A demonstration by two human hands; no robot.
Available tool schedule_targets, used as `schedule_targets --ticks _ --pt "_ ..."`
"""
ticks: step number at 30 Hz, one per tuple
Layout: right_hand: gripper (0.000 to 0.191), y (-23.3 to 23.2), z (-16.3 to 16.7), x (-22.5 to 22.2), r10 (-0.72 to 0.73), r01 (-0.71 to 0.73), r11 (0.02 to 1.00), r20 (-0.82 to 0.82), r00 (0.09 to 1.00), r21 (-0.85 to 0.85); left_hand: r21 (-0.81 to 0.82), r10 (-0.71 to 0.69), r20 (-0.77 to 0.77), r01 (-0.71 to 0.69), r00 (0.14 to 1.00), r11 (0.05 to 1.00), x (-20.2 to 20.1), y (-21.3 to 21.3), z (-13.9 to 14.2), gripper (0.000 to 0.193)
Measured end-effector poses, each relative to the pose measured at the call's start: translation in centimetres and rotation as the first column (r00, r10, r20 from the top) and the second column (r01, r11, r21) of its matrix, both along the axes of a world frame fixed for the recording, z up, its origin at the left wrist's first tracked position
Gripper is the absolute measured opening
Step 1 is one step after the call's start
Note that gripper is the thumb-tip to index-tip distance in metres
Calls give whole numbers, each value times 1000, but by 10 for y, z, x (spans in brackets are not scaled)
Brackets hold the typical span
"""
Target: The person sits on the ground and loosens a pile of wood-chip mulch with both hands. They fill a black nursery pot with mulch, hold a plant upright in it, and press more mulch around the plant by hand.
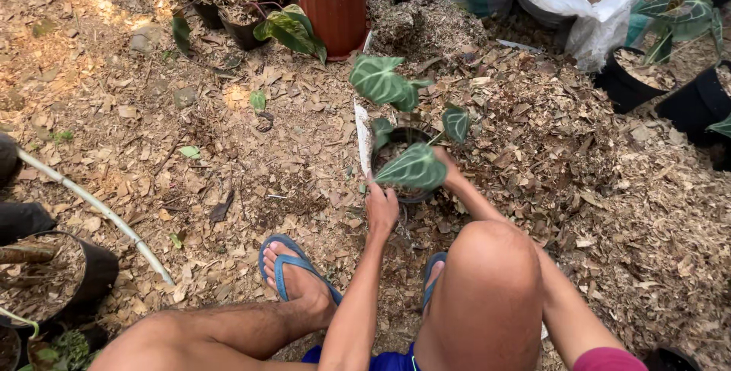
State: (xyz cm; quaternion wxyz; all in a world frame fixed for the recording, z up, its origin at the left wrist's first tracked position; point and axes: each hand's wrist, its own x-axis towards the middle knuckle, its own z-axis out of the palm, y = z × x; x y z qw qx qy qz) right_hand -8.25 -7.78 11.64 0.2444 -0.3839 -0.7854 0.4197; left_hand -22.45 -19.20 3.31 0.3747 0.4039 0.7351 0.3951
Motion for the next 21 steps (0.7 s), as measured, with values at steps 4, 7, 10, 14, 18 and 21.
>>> schedule_targets --ticks 4,7,10,14,18,21 --pt "24 -10 -4 -8 -312 363 918 276 909 -158 -160 -35 -147 11 989 987 -5 0 15 46" --pt "27 -16 1 -10 -344 416 878 292 892 -237 258 179 -366 -85 913 962 -4 3 36 83" --pt "29 -20 2 -13 -330 369 912 213 920 -179 512 124 -460 149 879 846 -1 6 47 64" --pt "31 -23 -6 -13 -334 345 932 114 936 -106 626 -109 -276 265 955 734 0 31 44 49" --pt "24 -29 -7 -11 -380 405 912 223 898 -73 488 -274 -178 327 945 809 -5 46 35 31" --pt "33 -29 1 -12 -354 415 891 294 888 -181 257 -371 -119 390 921 884 -9 59 35 35"
